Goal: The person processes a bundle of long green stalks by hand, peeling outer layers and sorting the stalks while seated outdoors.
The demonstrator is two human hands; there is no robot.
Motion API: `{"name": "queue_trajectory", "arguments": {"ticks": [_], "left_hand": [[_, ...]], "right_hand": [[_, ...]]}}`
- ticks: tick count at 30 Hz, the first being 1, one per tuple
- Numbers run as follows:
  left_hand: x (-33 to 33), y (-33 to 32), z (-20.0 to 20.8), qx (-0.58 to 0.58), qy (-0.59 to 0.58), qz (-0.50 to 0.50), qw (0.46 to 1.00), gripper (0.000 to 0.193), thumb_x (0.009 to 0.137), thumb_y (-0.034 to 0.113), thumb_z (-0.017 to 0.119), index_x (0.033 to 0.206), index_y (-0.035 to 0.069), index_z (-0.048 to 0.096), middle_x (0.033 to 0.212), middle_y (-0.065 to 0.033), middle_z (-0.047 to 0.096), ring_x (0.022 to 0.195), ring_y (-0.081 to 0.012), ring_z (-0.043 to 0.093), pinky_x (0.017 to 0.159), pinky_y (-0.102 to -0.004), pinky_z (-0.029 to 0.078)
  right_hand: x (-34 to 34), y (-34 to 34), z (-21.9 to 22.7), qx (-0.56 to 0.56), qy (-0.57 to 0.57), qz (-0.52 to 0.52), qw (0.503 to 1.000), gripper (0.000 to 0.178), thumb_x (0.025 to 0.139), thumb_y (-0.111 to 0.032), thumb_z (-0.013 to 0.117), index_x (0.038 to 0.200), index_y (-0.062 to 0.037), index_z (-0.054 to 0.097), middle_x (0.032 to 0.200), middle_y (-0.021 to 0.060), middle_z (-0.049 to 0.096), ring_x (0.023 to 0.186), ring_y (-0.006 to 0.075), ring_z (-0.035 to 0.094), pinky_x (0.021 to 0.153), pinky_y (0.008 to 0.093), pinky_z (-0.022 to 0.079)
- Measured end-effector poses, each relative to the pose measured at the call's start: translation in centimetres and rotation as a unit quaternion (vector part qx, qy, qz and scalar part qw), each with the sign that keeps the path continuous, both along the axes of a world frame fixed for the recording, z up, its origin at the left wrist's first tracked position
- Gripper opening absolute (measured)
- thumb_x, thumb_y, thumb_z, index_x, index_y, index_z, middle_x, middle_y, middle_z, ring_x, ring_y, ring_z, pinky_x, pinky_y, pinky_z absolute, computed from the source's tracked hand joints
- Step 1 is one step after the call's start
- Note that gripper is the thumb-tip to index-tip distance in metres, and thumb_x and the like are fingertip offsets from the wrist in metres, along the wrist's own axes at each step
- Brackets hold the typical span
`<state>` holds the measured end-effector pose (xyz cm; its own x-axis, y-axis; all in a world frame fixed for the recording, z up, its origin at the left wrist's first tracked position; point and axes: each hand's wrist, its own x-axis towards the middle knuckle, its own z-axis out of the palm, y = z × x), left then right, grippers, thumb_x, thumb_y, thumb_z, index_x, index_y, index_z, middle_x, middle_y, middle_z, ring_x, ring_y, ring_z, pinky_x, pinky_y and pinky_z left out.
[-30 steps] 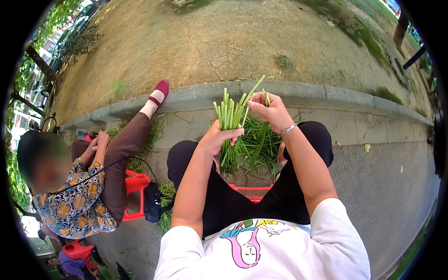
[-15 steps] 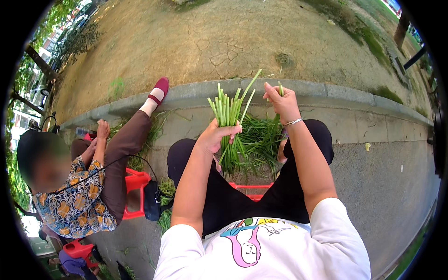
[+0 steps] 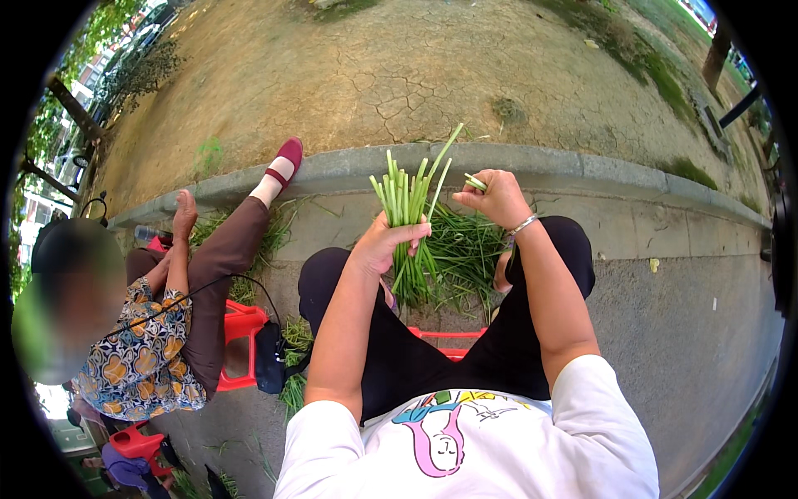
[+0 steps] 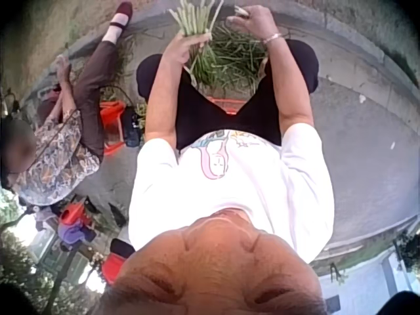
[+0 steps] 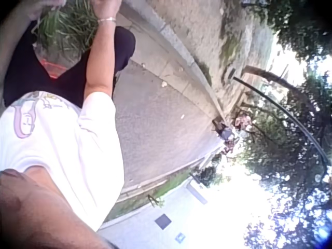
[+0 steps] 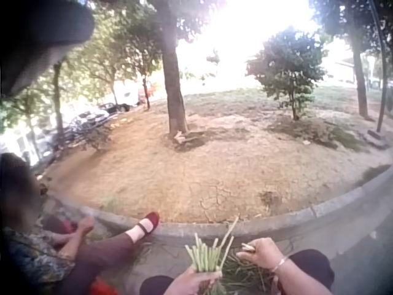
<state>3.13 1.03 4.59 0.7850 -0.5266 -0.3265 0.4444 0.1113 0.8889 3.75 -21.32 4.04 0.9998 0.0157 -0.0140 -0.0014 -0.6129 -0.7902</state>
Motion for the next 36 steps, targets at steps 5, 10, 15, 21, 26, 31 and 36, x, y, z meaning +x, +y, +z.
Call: {"name": "queue_trajectory", "arguments": {"ticks": [5,10,15,21,26,31,36], "left_hand": [[0.0,-0.2,-0.4,0.009,0.004,-0.001,1.0,0.021,0.071,0.013,0.069,0.086,0.004,0.057,0.074,-0.0033,0.058,0.056,-0.0081,0.05,0.048,-0.0239,0.04],[0.0,-0.5,-0.8,0.004,-0.005,-0.005,1.0,0.019,0.071,0.012,0.069,0.084,0.006,0.056,0.07,-0.001,0.055,0.056,-0.0083,0.05,0.047,-0.0242,0.04],[0.1,-1.3,-0.5,0.002,-0.011,0.011,1.0,0.016,0.072,0.012,0.069,0.082,0.007,0.056,0.066,0.0014,0.052,0.056,-0.0082,0.048,0.046,-0.0244,0.039],[0.4,-1.9,-0.9,0.009,-0.057,0.009,0.998,0.017,0.072,0.011,0.069,0.08,0.005,0.055,0.064,0.0007,0.051,0.053,-0.0084,0.048,0.046,-0.0237,0.039],[0.6,-2.1,-1.3,0.032,-0.082,0.004,0.996,0.016,0.072,0.011,0.07,0.078,0.004,0.056,0.063,0.0001,0.052,0.052,-0.0082,0.047,0.045,-0.0234,0.039],[0.7,-2.3,-0.9,-0.024,-0.062,0.032,0.997,0.016,0.074,0.012,0.069,0.081,0.003,0.058,0.065,-0.0015,0.055,0.053,-0.008,0.048,0.045,-0.0231,0.039],[0.9,-2.9,0.0,-0.079,-0.053,0.006,0.995,0.015,0.073,0.012,0.069,0.081,0.003,0.059,0.065,-0.0019,0.056,0.051,-0.0077,0.049,0.043,-0.0223,0.037]], "right_hand": [[-0.1,0.3,-0.2,0.065,-0.035,-0.003,0.997,0.015,0.077,-0.017,0.066,0.075,-0.0027,0.065,0.054,0.0051,0.055,0.047,0.0114,0.049,0.045,0.0285,0.04],[-0.8,2.4,0.1,0.486,0.113,0.091,0.862,0.014,0.084,-0.016,0.059,0.092,-0.0038,0.06,0.065,-0.0058,0.048,0.046,-0.0001,0.032,0.04,0.0172,0.021],[-0.4,2.7,-0.3,0.598,0.116,0.036,0.792,0.015,0.085,-0.018,0.059,0.082,-0.0032,0.06,0.064,-0.0038,0.052,0.042,0.0012,0.031,0.038,0.0178,0.021],[0.1,2.8,-0.3,0.649,0.094,-0.049,0.754,0.019,0.09,-0.02,0.051,0.085,-0.0028,0.058,0.062,-0.0033,0.047,0.042,0.0041,0.03,0.039,0.0201,0.021],[0.1,2.3,-0.7,0.584,0.067,0.003,0.809,0.014,0.088,-0.018,0.056,0.087,-0.0041,0.057,0.063,-0.005,0.044,0.044,0.0029,0.029,0.041,0.0192,0.022],[0.4,1.6,0.6,0.596,0.059,0.04,0.8,0.014,0.089,-0.018,0.053,0.087,-0.0051,0.058,0.065,-0.0042,0.045,0.049,0.0039,0.032,0.044,0.0187,0.025],[0.8,0.9,0.5,0.599,0.069,0.092,0.793,0.014,0.09,-0.018,0.051,0.089,-0.0056,0.057,0.066,-0.0042,0.045,0.05,0.0046,0.033,0.046,0.0183,0.025]]}}
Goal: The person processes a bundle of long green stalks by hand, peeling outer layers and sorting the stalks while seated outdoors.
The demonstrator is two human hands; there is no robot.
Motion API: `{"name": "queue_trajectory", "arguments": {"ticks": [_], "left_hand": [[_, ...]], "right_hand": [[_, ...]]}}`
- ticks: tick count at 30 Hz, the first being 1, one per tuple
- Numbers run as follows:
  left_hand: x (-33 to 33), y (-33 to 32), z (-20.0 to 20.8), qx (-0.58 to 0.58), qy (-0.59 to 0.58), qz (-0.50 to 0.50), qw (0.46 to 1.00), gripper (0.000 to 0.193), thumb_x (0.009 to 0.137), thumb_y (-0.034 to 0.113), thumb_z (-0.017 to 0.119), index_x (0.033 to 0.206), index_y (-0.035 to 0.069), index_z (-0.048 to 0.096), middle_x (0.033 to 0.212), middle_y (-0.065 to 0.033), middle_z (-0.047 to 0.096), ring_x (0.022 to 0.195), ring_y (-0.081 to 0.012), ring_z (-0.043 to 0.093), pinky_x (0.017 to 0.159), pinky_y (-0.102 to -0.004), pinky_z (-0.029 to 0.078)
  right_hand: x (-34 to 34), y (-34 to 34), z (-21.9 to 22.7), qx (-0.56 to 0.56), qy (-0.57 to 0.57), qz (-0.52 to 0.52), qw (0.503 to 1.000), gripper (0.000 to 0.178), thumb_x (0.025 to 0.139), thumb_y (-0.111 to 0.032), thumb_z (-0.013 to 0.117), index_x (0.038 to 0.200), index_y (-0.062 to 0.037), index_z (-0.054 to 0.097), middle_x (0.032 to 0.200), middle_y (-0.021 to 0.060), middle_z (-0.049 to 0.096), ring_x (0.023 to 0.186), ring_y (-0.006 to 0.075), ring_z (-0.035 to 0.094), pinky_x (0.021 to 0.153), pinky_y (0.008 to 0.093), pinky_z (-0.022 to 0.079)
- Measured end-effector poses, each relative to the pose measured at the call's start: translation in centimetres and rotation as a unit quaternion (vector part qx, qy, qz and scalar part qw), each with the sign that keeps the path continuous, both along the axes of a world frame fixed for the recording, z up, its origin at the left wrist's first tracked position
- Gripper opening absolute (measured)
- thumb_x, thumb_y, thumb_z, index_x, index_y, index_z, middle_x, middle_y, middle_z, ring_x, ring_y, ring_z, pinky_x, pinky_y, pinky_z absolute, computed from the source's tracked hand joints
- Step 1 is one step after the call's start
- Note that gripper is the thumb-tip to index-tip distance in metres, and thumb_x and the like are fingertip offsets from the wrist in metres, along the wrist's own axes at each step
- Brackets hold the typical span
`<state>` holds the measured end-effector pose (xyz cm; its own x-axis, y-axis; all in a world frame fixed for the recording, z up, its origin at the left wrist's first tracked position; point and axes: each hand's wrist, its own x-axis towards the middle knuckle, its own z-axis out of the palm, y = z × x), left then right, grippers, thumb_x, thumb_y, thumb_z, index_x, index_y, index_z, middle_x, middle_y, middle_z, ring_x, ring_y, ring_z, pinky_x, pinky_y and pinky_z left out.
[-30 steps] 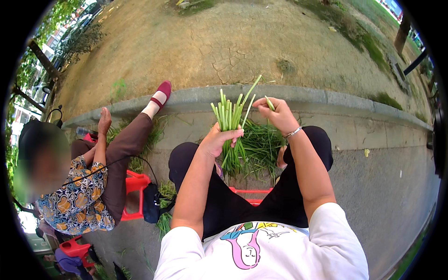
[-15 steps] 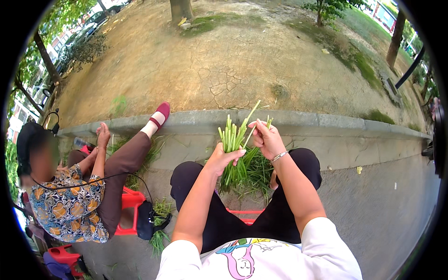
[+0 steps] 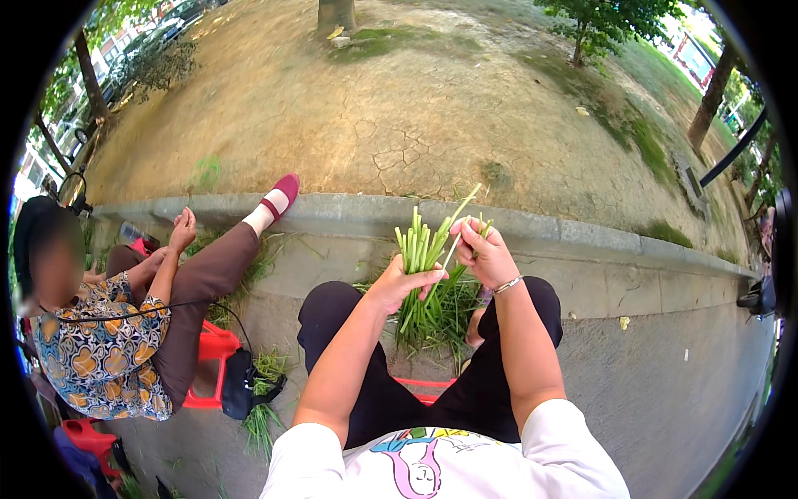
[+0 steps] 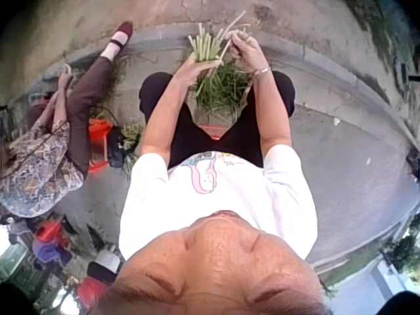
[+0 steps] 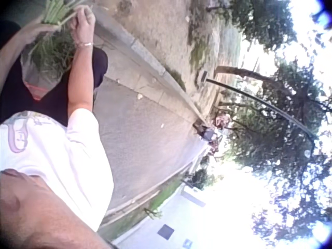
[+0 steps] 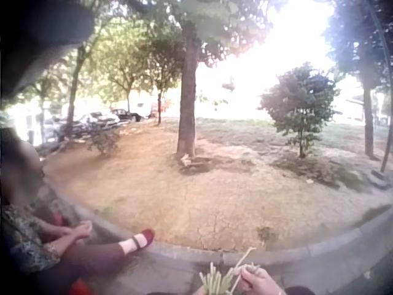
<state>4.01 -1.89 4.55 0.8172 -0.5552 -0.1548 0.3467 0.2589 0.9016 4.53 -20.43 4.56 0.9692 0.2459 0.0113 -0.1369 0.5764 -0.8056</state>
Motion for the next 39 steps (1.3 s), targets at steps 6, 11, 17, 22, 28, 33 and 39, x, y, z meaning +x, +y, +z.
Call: {"name": "queue_trajectory", "arguments": {"ticks": [6,11,17,22,28,33,39], "left_hand": [[0.4,0.1,-0.2,0.006,-0.006,-0.001,1.0,0.017,0.072,0.01,0.07,0.081,0.004,0.057,0.066,-0.002,0.056,0.051,-0.0077,0.049,0.043,-0.0222,0.038],[0.6,0.3,-0.7,0.002,0.008,-0.016,1.0,0.017,0.071,0.009,0.069,0.081,0.004,0.057,0.067,-0.0024,0.056,0.052,-0.0079,0.049,0.043,-0.0225,0.038],[0.6,0.6,-0.7,-0.006,0.024,-0.026,0.999,0.017,0.073,0.012,0.068,0.083,0.005,0.057,0.071,-0.0033,0.058,0.055,-0.0085,0.05,0.045,-0.0236,0.039],[0.4,0.8,-0.7,-0.011,0.048,-0.014,0.999,0.016,0.075,0.019,0.066,0.082,0.007,0.058,0.072,-0.0021,0.058,0.059,-0.009,0.05,0.049,-0.0226,0.039],[0.6,1.0,-1.3,-0.031,0.072,-0.031,0.996,0.018,0.074,0.02,0.068,0.083,0.008,0.058,0.071,-0.0012,0.057,0.06,-0.0088,0.051,0.049,-0.0223,0.04],[0.4,1.0,-1.2,-0.029,0.08,-0.022,0.996,0.018,0.073,0.017,0.067,0.083,0.006,0.058,0.071,-0.0027,0.056,0.058,-0.0098,0.051,0.048,-0.0229,0.04],[0.4,1.1,-1.3,-0.017,0.068,-0.01,0.998,0.018,0.072,0.015,0.068,0.082,0.005,0.058,0.071,-0.0032,0.056,0.057,-0.0099,0.05,0.048,-0.0235,0.041]], "right_hand": [[0.2,0.4,0.0,-0.074,-0.002,-0.041,0.996,0.011,0.087,-0.017,0.056,0.09,-0.0063,0.058,0.069,-0.0037,0.051,0.049,0.0016,0.033,0.044,0.0173,0.024],[0.3,0.5,0.1,-0.133,0.008,-0.078,0.988,0.006,0.083,-0.011,0.061,0.085,-0.0059,0.06,0.068,-0.003,0.057,0.046,-0.0003,0.033,0.041,0.0169,0.023],[0.3,0.0,0.1,-0.112,-0.005,-0.053,0.992,0.008,0.084,-0.011,0.058,0.087,-0.0039,0.061,0.069,-0.0012,0.058,0.046,0.0003,0.032,0.041,0.017,0.023],[0.1,0.0,0.5,-0.08,-0.015,-0.04,0.996,0.011,0.086,-0.011,0.055,0.089,-0.002,0.061,0.069,0.0004,0.059,0.046,0.0017,0.032,0.042,0.0172,0.023],[0.0,0.0,0.4,-0.084,-0.035,-0.039,0.995,0.012,0.087,-0.011,0.054,0.09,-0.0017,0.061,0.071,0.001,0.059,0.046,0.0022,0.033,0.042,0.017,0.024],[-0.1,-0.1,0.2,-0.115,-0.04,-0.052,0.991,0.011,0.086,-0.011,0.054,0.09,-0.0027,0.062,0.072,0.001,0.06,0.047,0.0015,0.033,0.042,0.0167,0.024],[-0.4,-0.2,0.5,-0.12,-0.044,-0.082,0.988,0.01,0.085,-0.011,0.056,0.088,-0.0033,0.062,0.072,0.0013,0.062,0.047,0.0004,0.034,0.041,0.0166,0.024]]}}
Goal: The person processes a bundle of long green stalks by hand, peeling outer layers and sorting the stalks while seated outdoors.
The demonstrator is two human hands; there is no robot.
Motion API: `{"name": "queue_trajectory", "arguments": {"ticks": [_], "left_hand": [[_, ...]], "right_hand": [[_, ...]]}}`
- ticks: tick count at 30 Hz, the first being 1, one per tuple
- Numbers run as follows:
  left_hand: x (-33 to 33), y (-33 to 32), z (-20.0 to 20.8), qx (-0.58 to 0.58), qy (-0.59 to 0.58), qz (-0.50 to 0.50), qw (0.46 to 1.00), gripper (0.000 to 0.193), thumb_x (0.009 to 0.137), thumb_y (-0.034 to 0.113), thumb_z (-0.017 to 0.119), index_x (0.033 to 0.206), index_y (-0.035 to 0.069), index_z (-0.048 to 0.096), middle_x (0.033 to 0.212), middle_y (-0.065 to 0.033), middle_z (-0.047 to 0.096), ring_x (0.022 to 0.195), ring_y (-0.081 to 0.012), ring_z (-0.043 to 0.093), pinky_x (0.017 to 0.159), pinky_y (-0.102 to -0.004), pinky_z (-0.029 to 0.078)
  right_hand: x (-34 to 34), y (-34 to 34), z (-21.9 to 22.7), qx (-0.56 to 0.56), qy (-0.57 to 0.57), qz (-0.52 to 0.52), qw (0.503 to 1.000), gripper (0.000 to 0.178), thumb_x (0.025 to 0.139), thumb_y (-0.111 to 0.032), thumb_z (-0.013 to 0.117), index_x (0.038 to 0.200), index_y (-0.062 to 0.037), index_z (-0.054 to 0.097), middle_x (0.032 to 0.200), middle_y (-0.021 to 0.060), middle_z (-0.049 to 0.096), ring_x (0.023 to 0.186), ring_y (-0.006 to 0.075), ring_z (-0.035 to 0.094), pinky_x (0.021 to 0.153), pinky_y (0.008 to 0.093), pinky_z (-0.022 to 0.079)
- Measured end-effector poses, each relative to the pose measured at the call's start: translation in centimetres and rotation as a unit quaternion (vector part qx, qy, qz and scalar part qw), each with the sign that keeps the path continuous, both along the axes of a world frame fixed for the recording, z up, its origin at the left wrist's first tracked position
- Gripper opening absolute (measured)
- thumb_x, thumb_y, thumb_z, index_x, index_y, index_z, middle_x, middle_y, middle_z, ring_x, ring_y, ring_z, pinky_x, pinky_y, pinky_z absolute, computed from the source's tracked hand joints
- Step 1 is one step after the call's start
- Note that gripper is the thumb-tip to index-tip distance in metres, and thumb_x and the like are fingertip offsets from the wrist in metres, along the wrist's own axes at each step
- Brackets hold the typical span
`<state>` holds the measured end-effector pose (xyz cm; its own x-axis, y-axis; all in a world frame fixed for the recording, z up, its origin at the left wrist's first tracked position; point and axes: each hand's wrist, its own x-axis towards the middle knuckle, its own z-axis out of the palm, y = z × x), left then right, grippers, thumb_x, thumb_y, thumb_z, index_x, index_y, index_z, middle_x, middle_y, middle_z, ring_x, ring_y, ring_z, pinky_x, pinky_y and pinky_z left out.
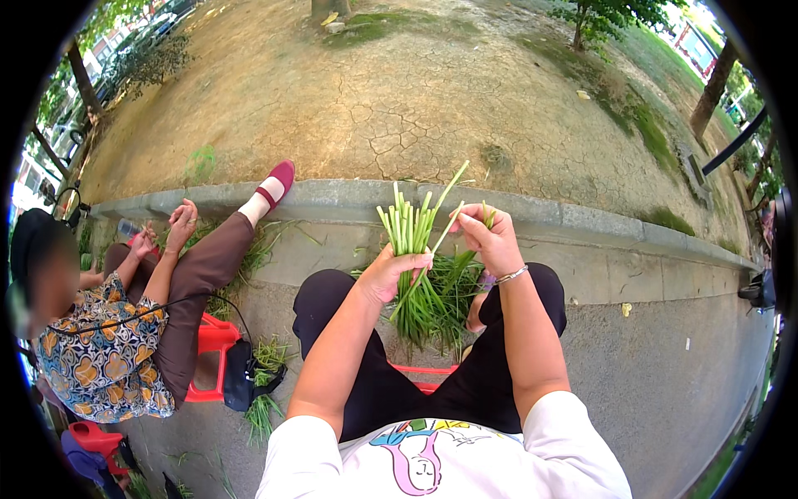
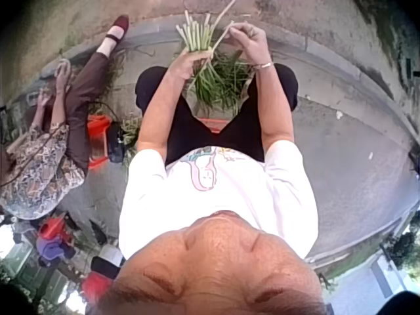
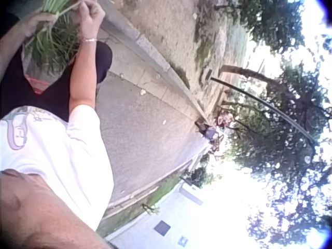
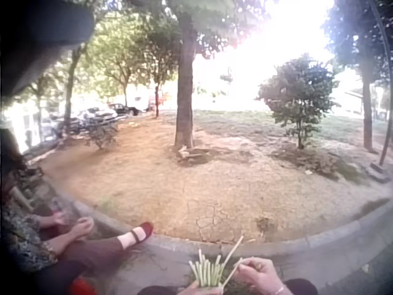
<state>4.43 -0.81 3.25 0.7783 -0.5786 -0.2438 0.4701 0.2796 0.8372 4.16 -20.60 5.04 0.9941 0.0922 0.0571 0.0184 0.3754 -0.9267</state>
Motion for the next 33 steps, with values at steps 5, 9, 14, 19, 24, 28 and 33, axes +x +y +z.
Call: {"name": "queue_trajectory", "arguments": {"ticks": [5,9,14,19,24,28,33], "left_hand": [[-0.06,0.02,0.36,0.045,-0.034,-0.005,0.998,0.017,0.071,0.016,0.068,0.081,0.006,0.057,0.071,-0.0021,0.056,0.057,-0.0092,0.049,0.048,-0.0236,0.04],[0.01,0.11,0.26,0.046,-0.034,-0.005,0.998,0.017,0.071,0.016,0.067,0.081,0.007,0.057,0.07,-0.0018,0.056,0.057,-0.009,0.049,0.048,-0.0234,0.039],[0.03,0.14,0.1,0.046,-0.034,-0.002,0.998,0.018,0.071,0.017,0.067,0.082,0.007,0.056,0.07,-0.0016,0.055,0.058,-0.009,0.049,0.048,-0.0231,0.039],[0.07,0.14,0.01,0.045,-0.041,-0.001,0.998,0.02,0.072,0.019,0.068,0.083,0.007,0.057,0.071,-0.0013,0.056,0.058,-0.009,0.05,0.049,-0.0229,0.039],[0.09,0.11,-0.02,0.049,-0.04,0.004,0.998,0.017,0.072,0.018,0.068,0.081,0.007,0.057,0.07,-0.0014,0.056,0.057,-0.0087,0.049,0.047,-0.0232,0.038],[0.07,-0.01,0.07,0.054,-0.044,0.009,0.998,0.016,0.073,0.016,0.068,0.08,0.007,0.057,0.07,-0.0015,0.057,0.056,-0.0085,0.049,0.046,-0.0235,0.038],[0.07,-0.06,0.06,0.06,-0.048,0.012,0.997,0.016,0.073,0.015,0.068,0.08,0.007,0.057,0.07,-0.0018,0.057,0.055,-0.0086,0.049,0.046,-0.0234,0.038]], "right_hand": [[0.09,-0.09,-0.11,-0.083,0.014,-0.045,0.995,0.009,0.083,-0.011,0.059,0.086,-0.0037,0.063,0.071,0.0011,0.063,0.048,-0.0013,0.037,0.041,0.0163,0.025],[0.11,-0.38,-0.04,-0.074,0.018,-0.02,0.997,0.011,0.084,-0.011,0.058,0.089,-0.0034,0.064,0.072,0.0011,0.063,0.047,-0.0011,0.035,0.041,0.0161,0.025],[0.06,-0.59,0.07,-0.048,0.007,0.01,0.999,0.013,0.086,-0.011,0.055,0.092,-0.0033,0.063,0.074,0.0013,0.063,0.046,-0.0008,0.033,0.04,0.0161,0.024],[0.0,-0.71,-0.04,-0.053,0.001,0.009,0.999,0.013,0.086,-0.011,0.055,0.093,-0.0028,0.063,0.075,0.0015,0.063,0.046,-0.0008,0.033,0.04,0.0161,0.023],[0.01,-0.71,-0.06,-0.055,-0.005,0.009,0.998,0.014,0.086,-0.01,0.054,0.094,-0.0027,0.063,0.075,0.0016,0.063,0.046,-0.0008,0.033,0.04,0.0161,0.023],[0.0,-0.74,-0.1,-0.061,-0.007,0.008,0.998,0.014,0.087,-0.01,0.054,0.094,-0.0027,0.063,0.075,0.0016,0.063,0.046,-0.0008,0.033,0.04,0.0164,0.024],[0.03,-0.72,0.0,-0.07,-0.009,0.005,0.998,0.014,0.087,-0.011,0.054,0.094,-0.0029,0.063,0.075,0.0012,0.063,0.046,-0.0009,0.032,0.039,0.0166,0.023]]}}
